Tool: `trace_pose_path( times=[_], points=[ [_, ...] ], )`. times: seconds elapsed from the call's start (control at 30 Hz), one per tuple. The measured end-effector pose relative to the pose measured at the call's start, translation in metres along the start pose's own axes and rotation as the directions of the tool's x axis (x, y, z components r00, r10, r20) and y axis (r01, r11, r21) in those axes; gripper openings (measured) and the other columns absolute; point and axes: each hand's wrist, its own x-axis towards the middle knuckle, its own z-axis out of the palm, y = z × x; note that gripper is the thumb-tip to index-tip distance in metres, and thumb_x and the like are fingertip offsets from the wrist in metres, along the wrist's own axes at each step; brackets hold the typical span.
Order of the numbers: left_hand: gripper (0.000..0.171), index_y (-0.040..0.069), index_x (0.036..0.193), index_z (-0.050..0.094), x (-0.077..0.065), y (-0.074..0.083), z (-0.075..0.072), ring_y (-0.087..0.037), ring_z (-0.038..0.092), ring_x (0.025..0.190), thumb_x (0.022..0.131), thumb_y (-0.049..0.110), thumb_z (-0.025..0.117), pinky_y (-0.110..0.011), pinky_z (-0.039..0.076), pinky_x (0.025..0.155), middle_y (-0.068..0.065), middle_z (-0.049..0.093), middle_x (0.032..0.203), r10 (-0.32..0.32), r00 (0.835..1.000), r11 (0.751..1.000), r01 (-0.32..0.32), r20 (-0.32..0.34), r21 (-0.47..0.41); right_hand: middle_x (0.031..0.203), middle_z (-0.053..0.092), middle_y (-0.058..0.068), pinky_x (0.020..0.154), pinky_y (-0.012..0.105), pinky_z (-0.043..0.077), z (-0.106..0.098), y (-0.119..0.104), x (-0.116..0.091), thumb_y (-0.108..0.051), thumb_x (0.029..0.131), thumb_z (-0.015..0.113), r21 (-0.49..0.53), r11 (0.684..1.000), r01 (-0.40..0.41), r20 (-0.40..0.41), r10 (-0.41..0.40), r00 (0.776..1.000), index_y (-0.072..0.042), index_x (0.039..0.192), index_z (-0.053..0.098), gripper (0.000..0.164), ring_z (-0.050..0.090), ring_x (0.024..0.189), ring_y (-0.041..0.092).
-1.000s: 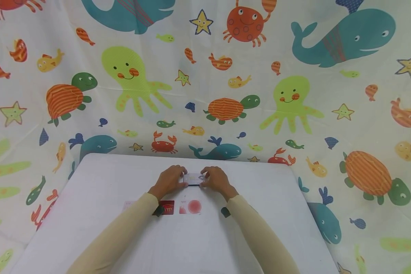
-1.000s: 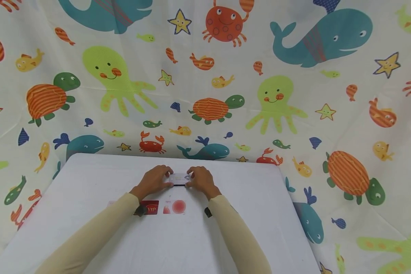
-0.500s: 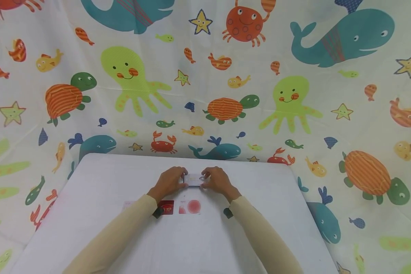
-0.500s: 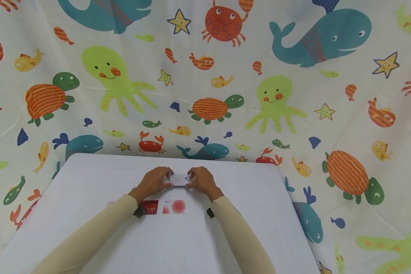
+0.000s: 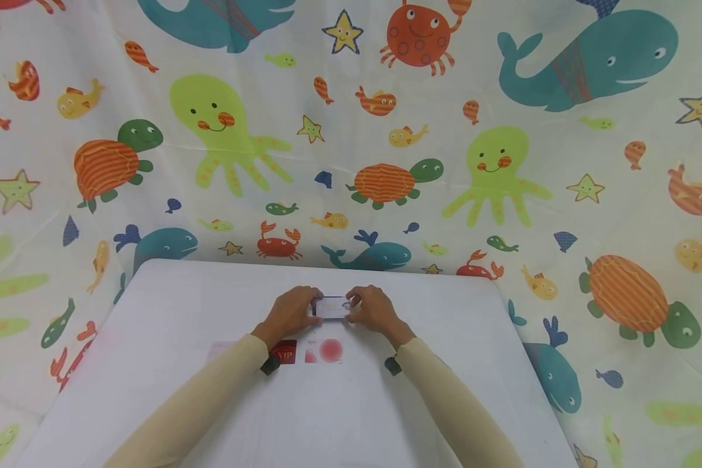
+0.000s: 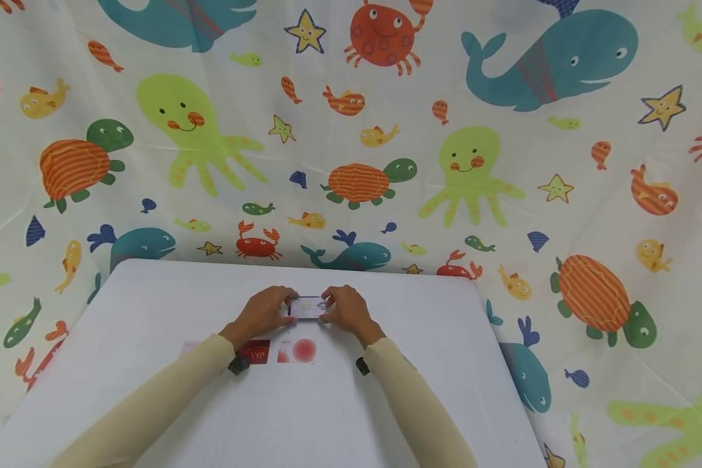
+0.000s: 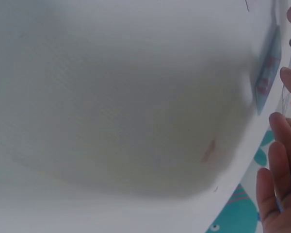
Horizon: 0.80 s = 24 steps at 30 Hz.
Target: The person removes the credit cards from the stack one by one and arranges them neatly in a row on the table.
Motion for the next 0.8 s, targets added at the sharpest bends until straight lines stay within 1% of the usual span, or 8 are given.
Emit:
trace_pose_path(
  times=[0.2,0.37,0.47,0.8],
  points=[
    [0.061,0.016,0.138,0.069,0.001,0.002,0.003,-0.02,0.067,0.113,0.084,0.033,0.092,-0.046,0.056,0.111,0.001,0.074,0.111,-0.001,1.0,1.0,0.001,-0.001,0.008,0.105,0.075,0.0,0.093,0.036,0.059,0.001,0.004,-0.002,-0.028,0.086,0.091,-0.006,1.0,-0.002,0.001,0.002,1.0,-0.016,0.128,0.074,0.047,0.061,0.094,0.016],
    [0.061,0.017,0.138,0.068,0.001,0.005,0.004,-0.02,0.067,0.112,0.084,0.034,0.092,-0.046,0.056,0.111,0.001,0.074,0.112,0.004,1.0,1.0,-0.004,0.009,-0.002,0.105,0.075,0.0,0.1,0.041,0.059,0.002,0.006,-0.006,-0.027,0.085,0.092,0.026,1.0,-0.016,-0.006,0.016,1.0,-0.017,0.129,0.074,0.049,0.062,0.097,0.018],
    [0.061,0.017,0.137,0.069,0.0,0.006,0.005,-0.02,0.068,0.112,0.084,0.035,0.092,-0.047,0.056,0.11,0.002,0.074,0.112,0.009,1.0,1.0,-0.009,0.018,-0.008,0.104,0.074,0.0,0.102,0.042,0.058,0.002,0.007,-0.008,-0.028,0.084,0.093,0.033,0.999,-0.023,-0.002,0.023,1.0,-0.017,0.129,0.075,0.049,0.062,0.098,0.019],
    [0.06,0.018,0.135,0.07,-0.005,0.011,0.006,-0.018,0.068,0.114,0.083,0.035,0.093,-0.046,0.057,0.109,0.003,0.074,0.11,0.015,1.0,1.0,-0.015,0.007,-0.016,0.102,0.072,-0.002,0.093,0.036,0.059,0.002,0.012,-0.015,-0.031,0.084,0.093,0.018,1.0,-0.022,-0.006,0.022,1.0,-0.02,0.128,0.076,0.049,0.061,0.093,0.016]
  ],
)
